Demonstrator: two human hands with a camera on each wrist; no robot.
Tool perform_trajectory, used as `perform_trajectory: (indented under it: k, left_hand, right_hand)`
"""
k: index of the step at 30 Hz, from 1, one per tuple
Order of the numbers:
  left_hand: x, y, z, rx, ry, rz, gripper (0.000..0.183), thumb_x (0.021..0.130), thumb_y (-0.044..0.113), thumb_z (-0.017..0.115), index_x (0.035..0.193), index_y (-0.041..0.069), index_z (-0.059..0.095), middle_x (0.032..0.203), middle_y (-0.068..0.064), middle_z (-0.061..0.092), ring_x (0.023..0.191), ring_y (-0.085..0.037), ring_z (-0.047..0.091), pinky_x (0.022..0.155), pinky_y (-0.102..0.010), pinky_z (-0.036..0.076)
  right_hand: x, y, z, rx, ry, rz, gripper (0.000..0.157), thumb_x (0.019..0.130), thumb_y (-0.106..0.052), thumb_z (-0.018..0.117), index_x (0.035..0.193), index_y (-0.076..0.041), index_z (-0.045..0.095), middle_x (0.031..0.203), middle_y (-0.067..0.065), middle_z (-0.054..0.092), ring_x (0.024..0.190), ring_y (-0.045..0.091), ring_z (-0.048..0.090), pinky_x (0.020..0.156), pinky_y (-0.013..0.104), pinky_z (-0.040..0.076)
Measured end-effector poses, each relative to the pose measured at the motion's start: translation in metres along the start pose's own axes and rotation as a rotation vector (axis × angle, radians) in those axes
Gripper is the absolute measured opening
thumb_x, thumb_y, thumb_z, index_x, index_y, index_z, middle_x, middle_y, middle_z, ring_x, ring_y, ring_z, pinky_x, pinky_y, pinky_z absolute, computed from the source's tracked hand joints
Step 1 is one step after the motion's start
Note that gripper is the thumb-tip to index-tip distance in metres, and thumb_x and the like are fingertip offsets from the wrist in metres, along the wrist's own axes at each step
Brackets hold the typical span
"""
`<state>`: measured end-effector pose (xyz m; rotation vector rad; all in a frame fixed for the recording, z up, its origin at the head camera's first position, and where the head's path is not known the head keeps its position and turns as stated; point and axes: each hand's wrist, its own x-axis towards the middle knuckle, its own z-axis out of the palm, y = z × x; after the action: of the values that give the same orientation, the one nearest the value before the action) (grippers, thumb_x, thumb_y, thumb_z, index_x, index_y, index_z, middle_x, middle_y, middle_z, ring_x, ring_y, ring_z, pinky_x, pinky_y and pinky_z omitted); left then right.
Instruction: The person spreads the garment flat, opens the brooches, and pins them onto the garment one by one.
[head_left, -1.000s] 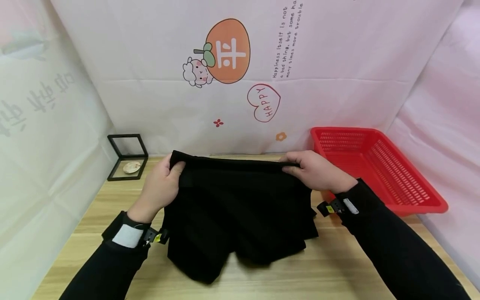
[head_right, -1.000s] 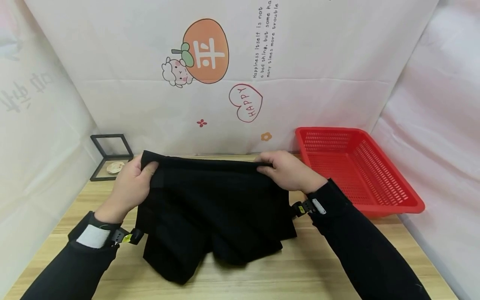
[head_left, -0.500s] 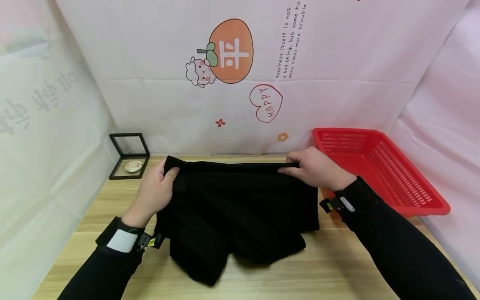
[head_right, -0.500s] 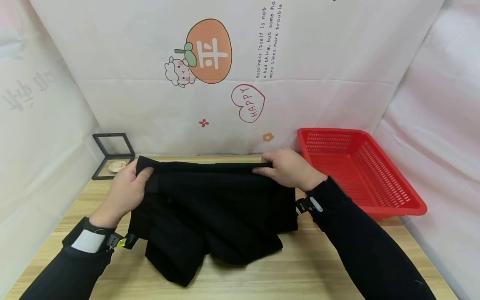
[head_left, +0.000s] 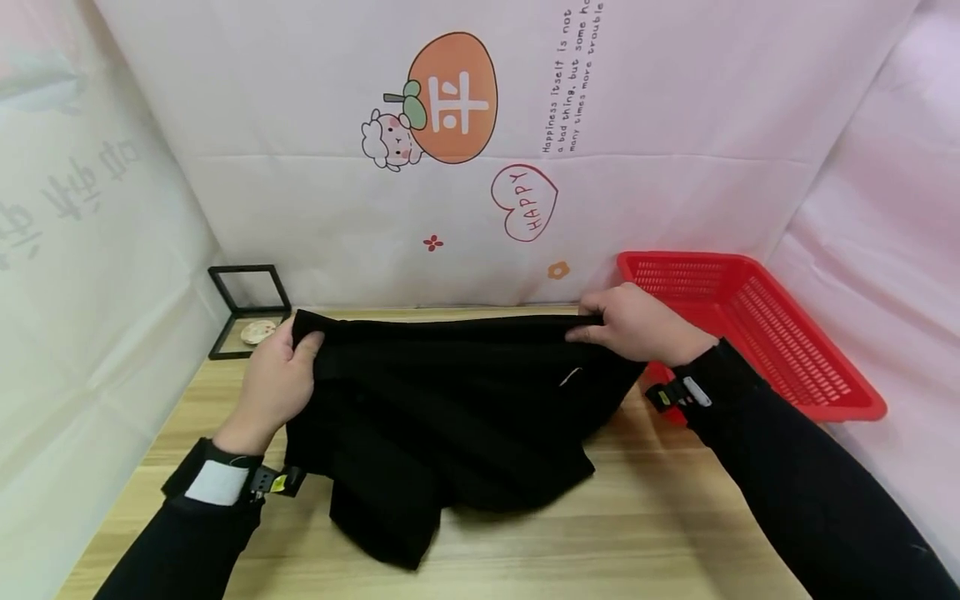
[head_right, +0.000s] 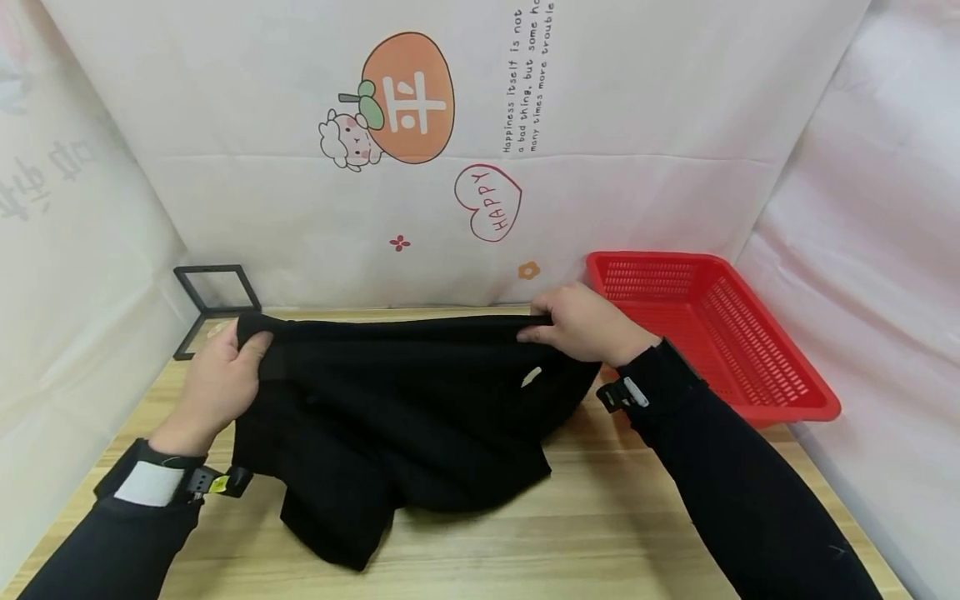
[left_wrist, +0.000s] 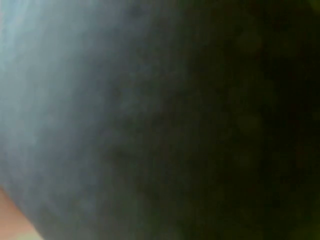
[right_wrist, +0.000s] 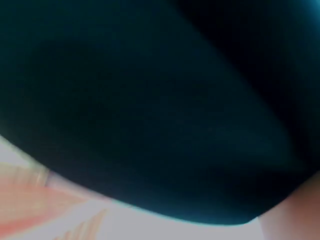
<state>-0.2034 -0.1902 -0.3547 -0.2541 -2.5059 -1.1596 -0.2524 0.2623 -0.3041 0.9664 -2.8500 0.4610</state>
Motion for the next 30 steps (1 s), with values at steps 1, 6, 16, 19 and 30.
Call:
perform_trajectory:
  k: [1, 6, 16, 19, 30]
  left_hand:
    - [0.0, -0.002, -0.002, 0.005, 0.007, 0.0, 0.031, 0.108, 0.028, 0.044, 0.101, 0.001, 0.059, 0.101, -0.022, 0.064, 0.096, -0.035, 0.059, 0.08, -0.048, 0.043]
    - [-0.001, -0.01, -0.012, 0.028, 0.032, -0.013, 0.033, 0.108, 0.029, 0.043, 0.098, 0.001, 0.059, 0.1, -0.021, 0.062, 0.096, -0.035, 0.058, 0.079, -0.049, 0.043]
    - [-0.006, -0.026, -0.044, 0.076, 0.142, -0.112, 0.036, 0.107, 0.029, 0.044, 0.101, -0.004, 0.058, 0.101, -0.026, 0.06, 0.091, -0.034, 0.054, 0.072, -0.042, 0.037]
    - [-0.01, -0.033, -0.053, 0.085, 0.153, -0.131, 0.038, 0.107, 0.029, 0.043, 0.105, -0.006, 0.059, 0.105, -0.028, 0.061, 0.094, -0.037, 0.054, 0.071, -0.042, 0.037]
    - [-0.023, -0.053, -0.081, 0.133, 0.239, -0.269, 0.042, 0.106, 0.029, 0.042, 0.107, -0.01, 0.057, 0.117, -0.036, 0.057, 0.11, -0.048, 0.051, 0.081, -0.056, 0.037]
  right_hand:
    - [0.0, 0.002, 0.0, -0.004, 0.0, -0.001, 0.022, 0.088, -0.033, 0.078, 0.081, -0.018, 0.064, 0.061, -0.01, 0.053, 0.051, 0.01, 0.048, 0.055, 0.03, 0.042]
    - [0.001, 0.008, -0.005, -0.026, 0.018, -0.019, 0.017, 0.087, -0.028, 0.079, 0.088, -0.016, 0.068, 0.073, -0.01, 0.064, 0.057, 0.008, 0.053, 0.055, 0.03, 0.043]
    - [0.001, 0.028, -0.021, -0.113, 0.066, 0.036, 0.013, 0.094, -0.002, 0.063, 0.088, -0.013, 0.067, 0.071, -0.006, 0.057, 0.063, 0.014, 0.051, 0.061, 0.033, 0.044]
    - [-0.001, 0.032, -0.024, -0.133, 0.107, 0.035, 0.015, 0.096, -0.006, 0.063, 0.083, -0.013, 0.062, 0.068, -0.004, 0.05, 0.06, 0.014, 0.047, 0.061, 0.033, 0.042]
    - [0.003, 0.035, -0.028, -0.155, 0.162, 0.057, 0.006, 0.096, -0.017, 0.069, 0.097, -0.012, 0.067, 0.085, -0.002, 0.066, 0.079, 0.017, 0.062, 0.079, 0.04, 0.051]
